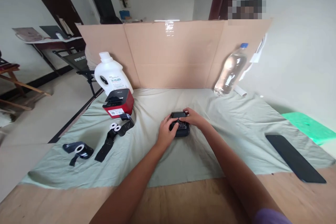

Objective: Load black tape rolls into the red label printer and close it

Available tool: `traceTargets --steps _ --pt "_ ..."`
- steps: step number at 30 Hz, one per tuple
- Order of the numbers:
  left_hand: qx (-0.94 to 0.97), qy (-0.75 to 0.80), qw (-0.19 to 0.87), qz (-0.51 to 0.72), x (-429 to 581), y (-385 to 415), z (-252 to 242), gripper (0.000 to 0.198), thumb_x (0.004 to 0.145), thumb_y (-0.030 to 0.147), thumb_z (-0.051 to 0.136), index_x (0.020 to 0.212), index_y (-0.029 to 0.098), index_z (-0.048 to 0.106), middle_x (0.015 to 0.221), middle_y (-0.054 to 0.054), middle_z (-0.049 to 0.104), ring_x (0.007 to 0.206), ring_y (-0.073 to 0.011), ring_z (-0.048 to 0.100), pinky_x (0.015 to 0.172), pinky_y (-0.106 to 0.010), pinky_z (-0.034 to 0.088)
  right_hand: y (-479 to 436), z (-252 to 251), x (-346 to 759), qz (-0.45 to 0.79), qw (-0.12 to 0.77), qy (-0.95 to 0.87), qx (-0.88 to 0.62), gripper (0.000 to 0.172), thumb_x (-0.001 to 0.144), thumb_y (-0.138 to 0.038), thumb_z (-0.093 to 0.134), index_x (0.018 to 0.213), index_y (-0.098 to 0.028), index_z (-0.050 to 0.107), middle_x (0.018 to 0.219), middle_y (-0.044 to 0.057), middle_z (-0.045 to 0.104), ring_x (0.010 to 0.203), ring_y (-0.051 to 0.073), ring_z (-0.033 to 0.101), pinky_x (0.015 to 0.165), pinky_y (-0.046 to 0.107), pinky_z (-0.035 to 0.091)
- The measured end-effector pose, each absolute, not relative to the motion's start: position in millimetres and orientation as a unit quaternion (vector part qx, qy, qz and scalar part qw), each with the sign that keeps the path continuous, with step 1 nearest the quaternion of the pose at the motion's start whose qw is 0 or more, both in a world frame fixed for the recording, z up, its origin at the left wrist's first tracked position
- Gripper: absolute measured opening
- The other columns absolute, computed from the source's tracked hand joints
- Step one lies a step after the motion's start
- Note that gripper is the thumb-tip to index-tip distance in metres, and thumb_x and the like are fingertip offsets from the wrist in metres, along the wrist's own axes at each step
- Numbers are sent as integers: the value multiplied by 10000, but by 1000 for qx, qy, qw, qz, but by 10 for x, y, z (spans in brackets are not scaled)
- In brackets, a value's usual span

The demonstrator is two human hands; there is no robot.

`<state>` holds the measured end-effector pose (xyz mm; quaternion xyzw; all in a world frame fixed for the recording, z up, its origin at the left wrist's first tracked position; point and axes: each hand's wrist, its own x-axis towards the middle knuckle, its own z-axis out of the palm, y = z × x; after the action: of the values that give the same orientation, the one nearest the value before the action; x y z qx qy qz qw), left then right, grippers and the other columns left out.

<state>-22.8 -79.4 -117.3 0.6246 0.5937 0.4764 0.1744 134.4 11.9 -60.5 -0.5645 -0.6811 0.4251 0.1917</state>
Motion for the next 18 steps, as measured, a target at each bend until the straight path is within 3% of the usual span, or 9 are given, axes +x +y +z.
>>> traceTargets --steps 4,6,8,10,13,16,18 --pt "649 589 161 454 -248 -833 -1195 308 913 313 587 1193 218 672 1469 -128 542 1374 -286 505 1146 -492 403 35 -513 1372 395 172 -672 -601 771 719 -412 821 1366 -133 506 1191 184 669 757 211 697 604 311 550" --pt "670 595 154 416 -243 -869 -1196 607 835 392 698 1391 213 533 1505 -155 505 1383 -325 492 1141 -518 401 8 -504 1412 371 180 -671 -616 789 674 -488 845 1314 -136 545 1077 166 704 689 215 683 563 315 538" --pt "690 608 141 365 -226 -897 -1194 1015 696 464 823 1541 200 328 1561 -195 427 1398 -378 466 1136 -555 390 -1 -538 1460 371 189 -675 -609 612 723 -536 796 1160 -139 634 920 131 723 645 209 665 541 307 527" --pt "702 623 128 322 -210 -906 -1191 1179 616 482 877 1574 192 254 1602 -230 347 1413 -413 442 1132 -576 381 -13 -617 1511 389 202 -677 -591 429 846 -546 661 1001 -146 688 809 99 718 629 196 651 553 296 525" --pt "709 623 121 307 -205 -895 -1185 1083 629 451 881 1535 198 344 1595 -244 350 1414 -409 451 1129 -568 393 -123 -804 1595 394 260 -689 -549 438 963 -509 444 942 -173 724 832 64 740 751 204 686 706 320 563" --pt "720 599 119 329 -199 -897 -1184 920 618 403 895 1424 219 491 1555 -212 426 1389 -385 492 1115 -534 435 -375 -1011 1675 382 343 -704 -491 447 973 -475 393 1093 -215 737 1096 59 764 1067 243 689 993 406 513" --pt "729 578 116 348 -168 -905 -1183 822 607 383 903 1337 232 556 1523 -182 474 1371 -366 518 1097 -511 467 -547 -1109 1721 389 389 -689 -472 478 966 -483 403 1248 -226 691 1282 69 710 1222 250 634 1102 440 441"
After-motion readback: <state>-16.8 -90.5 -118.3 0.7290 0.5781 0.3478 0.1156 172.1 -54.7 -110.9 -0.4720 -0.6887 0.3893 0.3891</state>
